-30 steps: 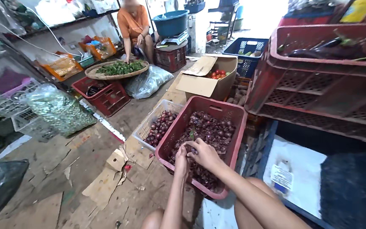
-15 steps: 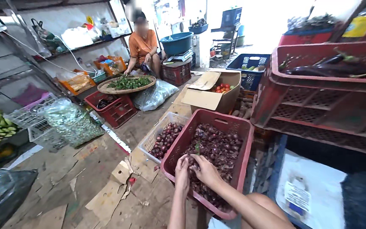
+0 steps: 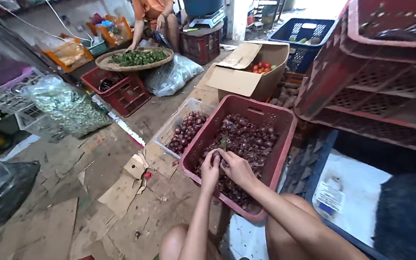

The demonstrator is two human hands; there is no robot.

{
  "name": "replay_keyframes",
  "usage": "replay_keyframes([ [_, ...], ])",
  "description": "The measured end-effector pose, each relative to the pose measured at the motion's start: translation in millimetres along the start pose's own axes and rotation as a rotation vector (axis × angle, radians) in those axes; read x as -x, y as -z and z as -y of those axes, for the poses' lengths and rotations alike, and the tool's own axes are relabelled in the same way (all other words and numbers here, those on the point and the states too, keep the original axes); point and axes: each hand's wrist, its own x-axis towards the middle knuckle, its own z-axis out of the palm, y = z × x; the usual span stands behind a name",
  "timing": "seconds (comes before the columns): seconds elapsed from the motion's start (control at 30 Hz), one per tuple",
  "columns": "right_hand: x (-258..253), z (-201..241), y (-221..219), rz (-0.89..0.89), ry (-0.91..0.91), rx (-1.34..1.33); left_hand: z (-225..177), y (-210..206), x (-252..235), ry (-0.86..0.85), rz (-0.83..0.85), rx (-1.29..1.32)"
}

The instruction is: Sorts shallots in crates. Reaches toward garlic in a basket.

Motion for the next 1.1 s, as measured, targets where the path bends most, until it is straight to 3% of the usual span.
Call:
replay_keyframes([
  [0.13, 1.8, -3.8, -3.2, 0.015, 0.034, 0.002, 12.7, -2.0, -4.9, 0.113, -0.112, 0.170],
  [0.27, -3.9, 4.7, 4.5, 0.157, -0.107, -0.090, 1.0, 0.6, -3.1, 0.053, -0.202, -0.125],
  [0.37, -1.6, -0.3, -1.0, 0.102, -0.091, -0.167, -0.2, 3.4, -0.8, 0.023, -0.241, -0.162],
  [0.53, -2.0, 2.0, -3.4, 0.099, 0.010, -0.319, -5.5, 11.1, -0.3, 0.228, -0.251, 0.327],
  [0.6, -1.6, 6.1, 1.6, 0.133, -0.056, -0.417, -3.1, 12.1, -0.3, 0.354, -0.259, 0.521],
  [0.63, -2.7, 7.6, 5.4, 0.162, -0.138, -0.514, -1.0, 13.6, -1.3, 0.371, -0.249, 0.484],
  [0.73, -9.2, 6.5, 18.0, 0.255, -0.422, -0.999, 6.2, 19.9, -3.9, 0.169, -0.105, -0.088],
  [0.77, -11.8, 3.3, 22.1, 0.275, -0.486, -1.132, 4.6, 20.0, -5.1, 0.078, -0.055, -0.183],
  [0.83, -14.5, -2.2, 27.7, 0.277, -0.562, -1.264, -3.4, 14.8, -4.7, -0.038, -0.009, -0.120],
  [0.93, -15.6, -2.9, 29.5, 0.292, -0.592, -1.226, -19.3, 11.1, -0.6, -0.093, 0.170, 0.022],
  [1.03, -15.8, -5.2, 22.3, 0.436, -0.542, -0.920, -9.9, 3.7, 3.8, -0.123, 0.138, -0.082],
  [1.1, -15.0, -10.3, 16.4, 0.522, -0.518, -0.837, -5.5, 3.3, 6.1, 0.006, 0.129, -0.029],
])
